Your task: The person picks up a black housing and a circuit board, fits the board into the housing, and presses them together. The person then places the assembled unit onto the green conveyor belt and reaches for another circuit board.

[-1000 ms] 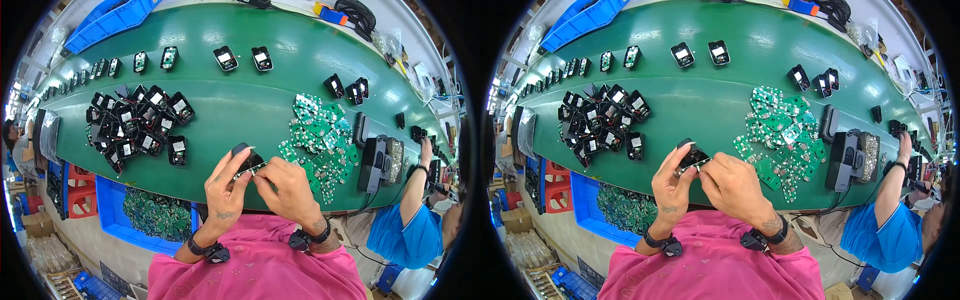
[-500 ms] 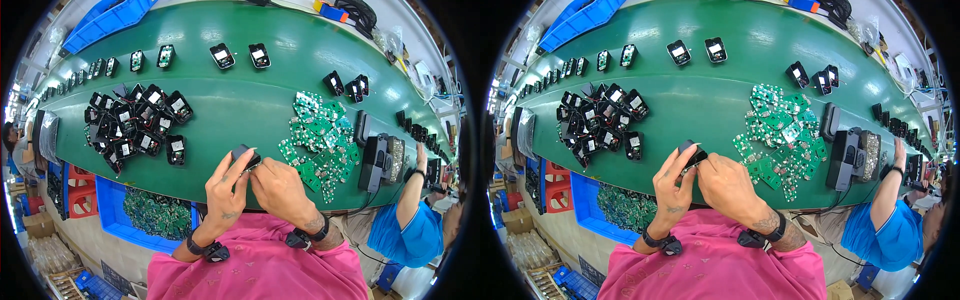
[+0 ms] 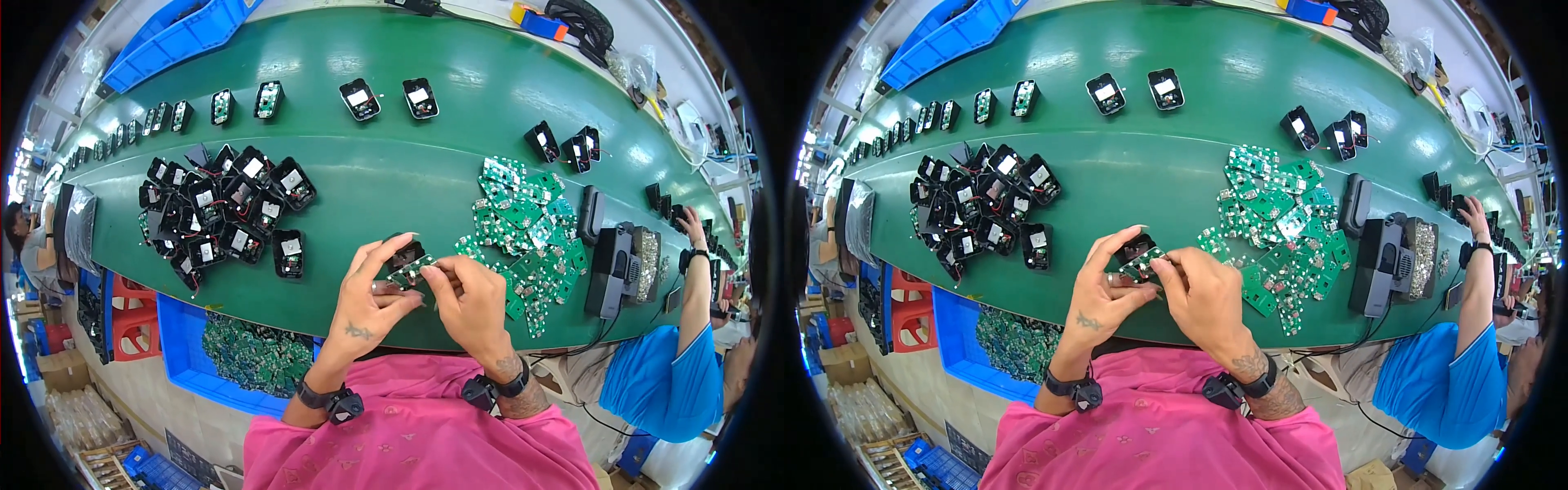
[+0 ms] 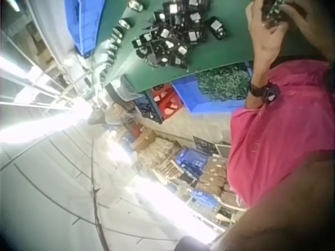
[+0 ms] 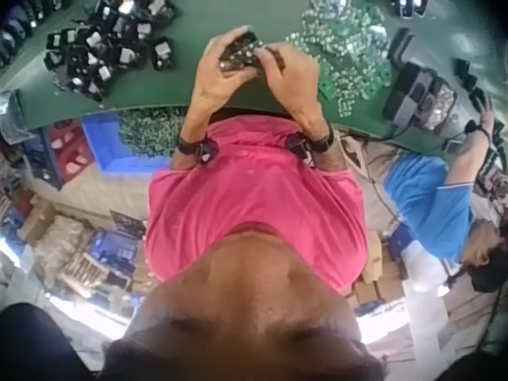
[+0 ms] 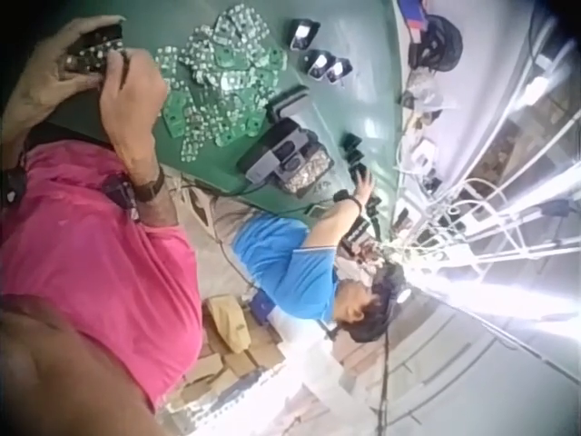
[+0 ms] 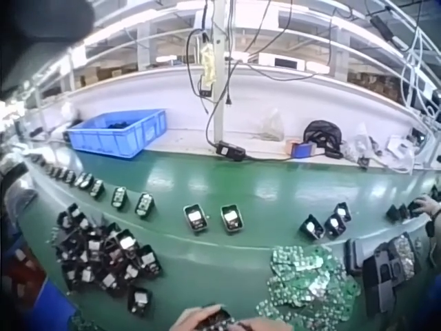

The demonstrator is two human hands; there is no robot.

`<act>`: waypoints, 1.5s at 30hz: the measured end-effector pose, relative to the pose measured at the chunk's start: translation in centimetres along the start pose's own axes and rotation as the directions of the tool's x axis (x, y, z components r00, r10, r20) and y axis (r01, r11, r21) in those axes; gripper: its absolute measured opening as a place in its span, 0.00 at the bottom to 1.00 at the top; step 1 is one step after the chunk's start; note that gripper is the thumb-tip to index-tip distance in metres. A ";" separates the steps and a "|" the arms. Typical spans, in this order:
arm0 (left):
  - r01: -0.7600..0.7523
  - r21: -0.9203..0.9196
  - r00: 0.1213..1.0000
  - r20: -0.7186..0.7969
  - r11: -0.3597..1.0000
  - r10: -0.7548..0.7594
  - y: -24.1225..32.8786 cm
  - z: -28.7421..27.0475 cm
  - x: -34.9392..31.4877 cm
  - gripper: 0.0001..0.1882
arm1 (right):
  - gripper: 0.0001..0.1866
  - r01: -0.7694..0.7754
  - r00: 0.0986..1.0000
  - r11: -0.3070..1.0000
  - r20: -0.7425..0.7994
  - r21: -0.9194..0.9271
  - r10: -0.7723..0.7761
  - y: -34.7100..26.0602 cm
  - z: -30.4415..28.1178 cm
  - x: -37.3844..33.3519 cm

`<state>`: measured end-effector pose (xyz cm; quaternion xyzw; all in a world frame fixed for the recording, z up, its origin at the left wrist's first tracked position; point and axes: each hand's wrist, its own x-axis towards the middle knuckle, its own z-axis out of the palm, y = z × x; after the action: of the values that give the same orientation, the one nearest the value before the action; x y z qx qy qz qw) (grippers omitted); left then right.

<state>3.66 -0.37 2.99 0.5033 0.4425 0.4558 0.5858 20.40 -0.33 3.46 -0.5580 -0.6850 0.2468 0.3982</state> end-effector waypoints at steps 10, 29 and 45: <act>0.070 0.030 0.997 0.011 0.997 -0.071 -0.9 0.1 -0.2 0.33 | 0.08 -0.280 0.956 0.850 0.210 0.447 0.204 -0.2 0.1 -0.3; -0.175 0.155 0.951 -0.230 0.972 0.208 -0.7 2.1 -0.9 0.30 | 0.12 0.005 0.993 0.991 0.117 0.134 -0.021 -2.0 -1.3 0.7; 0.069 -0.197 0.977 -0.183 0.978 -0.106 0.0 1.6 -0.4 0.17 | 0.07 0.104 0.994 0.954 0.013 -0.281 -0.105 -0.8 0.5 0.1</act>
<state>5.13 -1.08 3.14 0.3788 0.4735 0.5160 0.6050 19.55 -0.43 3.86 -0.5721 -0.7412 0.1247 0.3282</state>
